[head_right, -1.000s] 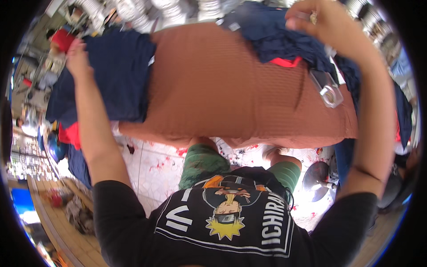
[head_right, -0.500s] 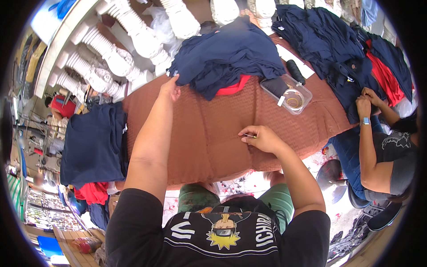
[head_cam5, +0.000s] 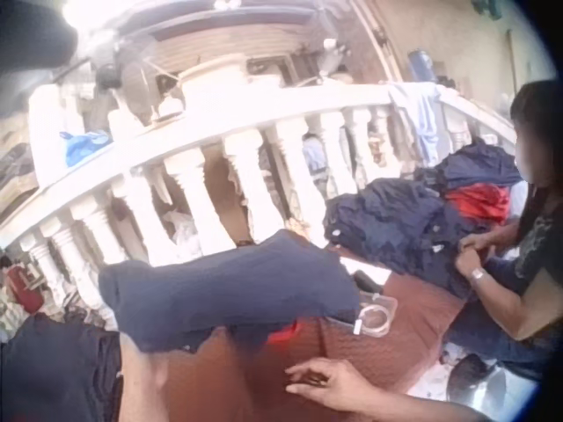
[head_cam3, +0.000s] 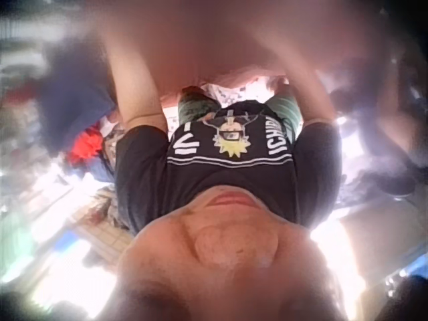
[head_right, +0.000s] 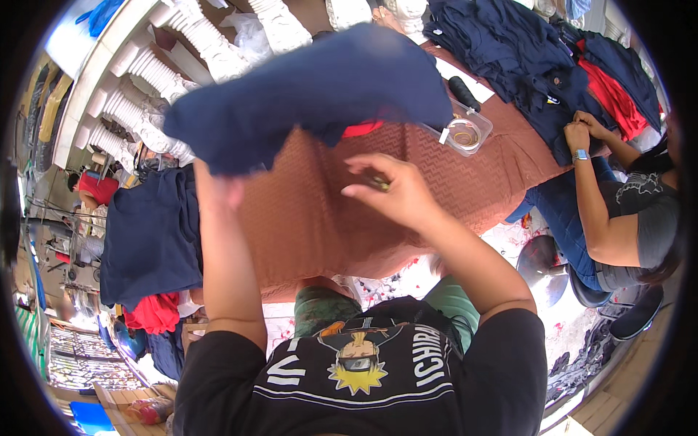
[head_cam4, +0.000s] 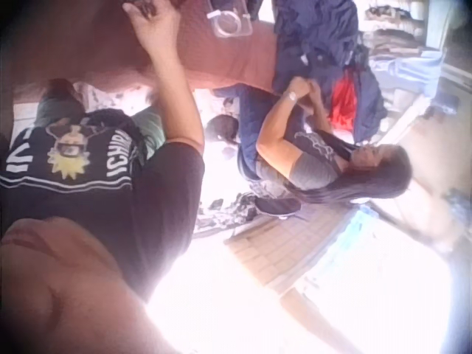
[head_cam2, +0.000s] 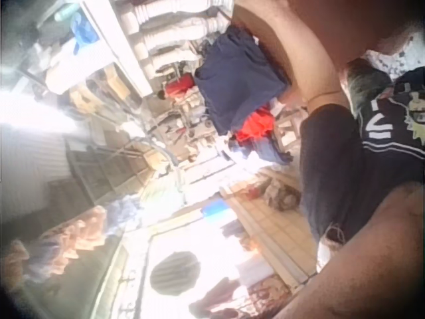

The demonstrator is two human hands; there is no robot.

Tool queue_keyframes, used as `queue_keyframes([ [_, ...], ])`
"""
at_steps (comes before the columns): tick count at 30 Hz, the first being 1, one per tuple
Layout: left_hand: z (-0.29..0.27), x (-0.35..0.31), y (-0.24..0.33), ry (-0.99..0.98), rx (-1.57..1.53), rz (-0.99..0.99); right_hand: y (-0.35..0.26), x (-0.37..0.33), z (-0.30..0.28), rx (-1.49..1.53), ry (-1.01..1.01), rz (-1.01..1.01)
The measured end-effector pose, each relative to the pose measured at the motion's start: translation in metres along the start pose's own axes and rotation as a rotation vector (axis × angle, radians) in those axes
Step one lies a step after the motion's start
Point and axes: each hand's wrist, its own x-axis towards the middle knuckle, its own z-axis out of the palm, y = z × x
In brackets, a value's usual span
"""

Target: The person uses small shears to trim loose threads from the seams and tags of dark-colored shirts on a table.

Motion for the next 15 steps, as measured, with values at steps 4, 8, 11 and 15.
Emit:
queue_keyframes([
  [4,0.009,-0.058,0.035,-0.113,-0.453,-0.303,-0.052,-0.008,0.045,-0.063,-0.091,-0.172],
  [8,0.009,-0.072,0.082,-0.354,-0.549,-0.328,-0.068,-0.006,0.1,-0.083,0.105,-0.28],
  [11,-0.018,-0.063,0.105,-0.331,-0.682,-0.22,-0.073,0.002,0.104,-0.221,-0.067,-0.145],
  [15,-0.054,-0.062,0.167,-0.234,-0.583,0.13,-0.097,0.001,0.092,-0.274,-0.21,0.032],
])
